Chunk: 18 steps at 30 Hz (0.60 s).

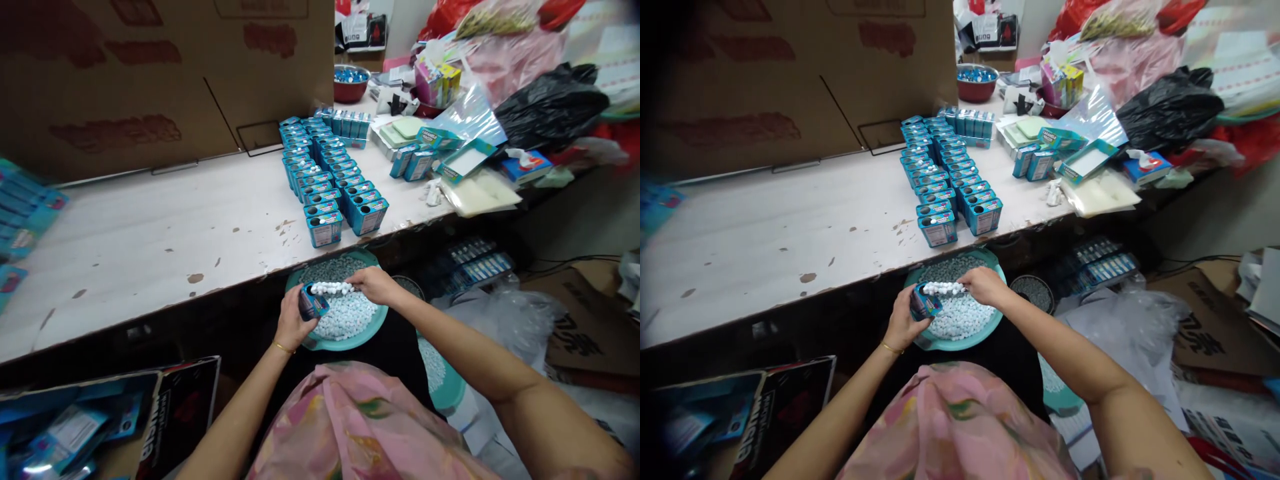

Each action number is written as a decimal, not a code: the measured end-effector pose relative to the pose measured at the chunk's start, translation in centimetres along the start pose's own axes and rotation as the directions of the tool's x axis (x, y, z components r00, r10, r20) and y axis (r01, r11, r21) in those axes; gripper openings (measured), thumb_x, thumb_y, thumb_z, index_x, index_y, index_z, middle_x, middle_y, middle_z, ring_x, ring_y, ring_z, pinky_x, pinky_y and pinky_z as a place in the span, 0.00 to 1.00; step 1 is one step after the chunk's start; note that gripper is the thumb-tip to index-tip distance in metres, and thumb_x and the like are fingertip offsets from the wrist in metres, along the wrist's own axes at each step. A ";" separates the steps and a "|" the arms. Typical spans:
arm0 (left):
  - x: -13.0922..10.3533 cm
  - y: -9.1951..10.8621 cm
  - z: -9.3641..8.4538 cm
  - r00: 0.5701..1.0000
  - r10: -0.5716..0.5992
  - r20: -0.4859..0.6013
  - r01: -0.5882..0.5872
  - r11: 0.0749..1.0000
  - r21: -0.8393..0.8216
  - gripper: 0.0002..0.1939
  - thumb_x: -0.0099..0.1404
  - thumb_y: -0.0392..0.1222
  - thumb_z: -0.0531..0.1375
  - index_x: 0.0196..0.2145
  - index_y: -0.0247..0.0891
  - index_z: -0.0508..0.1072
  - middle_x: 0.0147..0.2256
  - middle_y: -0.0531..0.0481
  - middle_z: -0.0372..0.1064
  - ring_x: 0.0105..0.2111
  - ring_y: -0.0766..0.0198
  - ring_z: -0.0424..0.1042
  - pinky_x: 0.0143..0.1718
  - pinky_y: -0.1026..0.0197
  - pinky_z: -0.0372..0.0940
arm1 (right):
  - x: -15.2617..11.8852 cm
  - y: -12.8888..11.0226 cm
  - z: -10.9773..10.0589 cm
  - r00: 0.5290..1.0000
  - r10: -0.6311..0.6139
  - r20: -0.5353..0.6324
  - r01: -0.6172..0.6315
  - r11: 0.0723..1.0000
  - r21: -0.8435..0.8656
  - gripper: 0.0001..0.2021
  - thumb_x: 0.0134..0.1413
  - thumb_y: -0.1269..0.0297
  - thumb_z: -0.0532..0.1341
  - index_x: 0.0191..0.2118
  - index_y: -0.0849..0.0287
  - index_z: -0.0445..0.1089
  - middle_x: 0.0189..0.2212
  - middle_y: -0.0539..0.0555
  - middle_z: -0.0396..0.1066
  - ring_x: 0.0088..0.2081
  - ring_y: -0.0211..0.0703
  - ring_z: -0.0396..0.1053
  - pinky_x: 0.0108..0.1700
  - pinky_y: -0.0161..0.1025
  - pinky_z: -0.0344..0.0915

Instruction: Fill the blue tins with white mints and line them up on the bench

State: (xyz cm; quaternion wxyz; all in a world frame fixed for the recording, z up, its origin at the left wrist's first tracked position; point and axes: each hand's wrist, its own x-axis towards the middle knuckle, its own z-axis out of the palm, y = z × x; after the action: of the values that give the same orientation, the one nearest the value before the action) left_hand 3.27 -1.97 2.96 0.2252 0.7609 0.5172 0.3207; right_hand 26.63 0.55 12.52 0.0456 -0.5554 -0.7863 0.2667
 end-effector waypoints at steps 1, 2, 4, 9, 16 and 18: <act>0.0 0.2 0.4 1.000 0.031 -0.002 -0.031 0.999 0.031 0.38 0.44 0.38 0.61 0.53 0.36 0.51 0.49 0.41 0.55 0.51 0.50 0.57 0.51 0.46 0.54 | -0.1 -0.9 -0.7 1.000 0.008 0.022 -0.005 0.993 -0.117 0.14 0.46 0.74 0.53 0.35 0.55 0.73 0.32 0.53 0.73 0.38 0.42 0.68 0.37 0.34 0.60; -0.1 0.4 0.8 0.998 0.057 0.002 -0.057 0.997 0.055 0.38 0.44 0.38 0.60 0.53 0.36 0.51 0.49 0.41 0.55 0.51 0.50 0.56 0.51 0.46 0.54 | -0.1 -1.9 -1.2 0.999 0.024 0.048 -0.013 0.975 -0.221 0.14 0.46 0.74 0.52 0.34 0.56 0.73 0.33 0.55 0.73 0.38 0.43 0.68 0.37 0.35 0.60; -0.3 0.7 1.4 0.996 0.090 0.017 -0.091 0.992 0.092 0.39 0.45 0.37 0.60 0.54 0.36 0.49 0.50 0.41 0.54 0.51 0.50 0.55 0.52 0.46 0.53 | 0.0 -3.8 -1.7 0.994 0.055 0.096 -0.016 0.928 -0.372 0.13 0.46 0.75 0.52 0.34 0.59 0.72 0.34 0.59 0.72 0.38 0.45 0.68 0.37 0.37 0.61; -0.6 1.0 2.4 0.996 0.084 0.033 -0.087 0.989 0.119 0.39 0.44 0.35 0.60 0.53 0.35 0.50 0.49 0.40 0.53 0.51 0.49 0.55 0.51 0.46 0.53 | 0.3 -7.2 -1.9 0.990 0.020 0.138 0.050 0.875 -0.482 0.13 0.51 0.73 0.50 0.37 0.65 0.71 0.34 0.65 0.71 0.39 0.45 0.69 0.39 0.38 0.62; -1.0 -0.8 0.9 0.998 -0.043 -0.052 0.040 0.998 -0.046 0.39 0.44 0.41 0.62 0.53 0.37 0.51 0.49 0.41 0.55 0.50 0.52 0.58 0.50 0.47 0.56 | -0.4 -2.0 -1.6 0.991 0.089 0.099 -0.040 0.910 -0.413 0.16 0.49 0.75 0.48 0.39 0.57 0.69 0.38 0.59 0.70 0.40 0.44 0.67 0.39 0.38 0.61; -1.3 -1.7 0.5 0.989 -0.131 -0.068 0.122 0.985 -0.124 0.39 0.45 0.43 0.62 0.52 0.39 0.51 0.48 0.43 0.56 0.49 0.54 0.59 0.49 0.48 0.57 | -0.1 0.7 0.8 0.976 0.184 0.116 -0.131 0.923 -0.362 0.18 0.50 0.77 0.47 0.42 0.56 0.68 0.40 0.58 0.69 0.43 0.45 0.66 0.40 0.38 0.61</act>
State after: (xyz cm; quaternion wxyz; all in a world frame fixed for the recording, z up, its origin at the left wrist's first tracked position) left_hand 2.25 -2.59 1.13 0.2702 0.6989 0.5526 0.3649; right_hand 26.99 0.35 11.50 -0.1348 -0.5946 -0.7754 0.1646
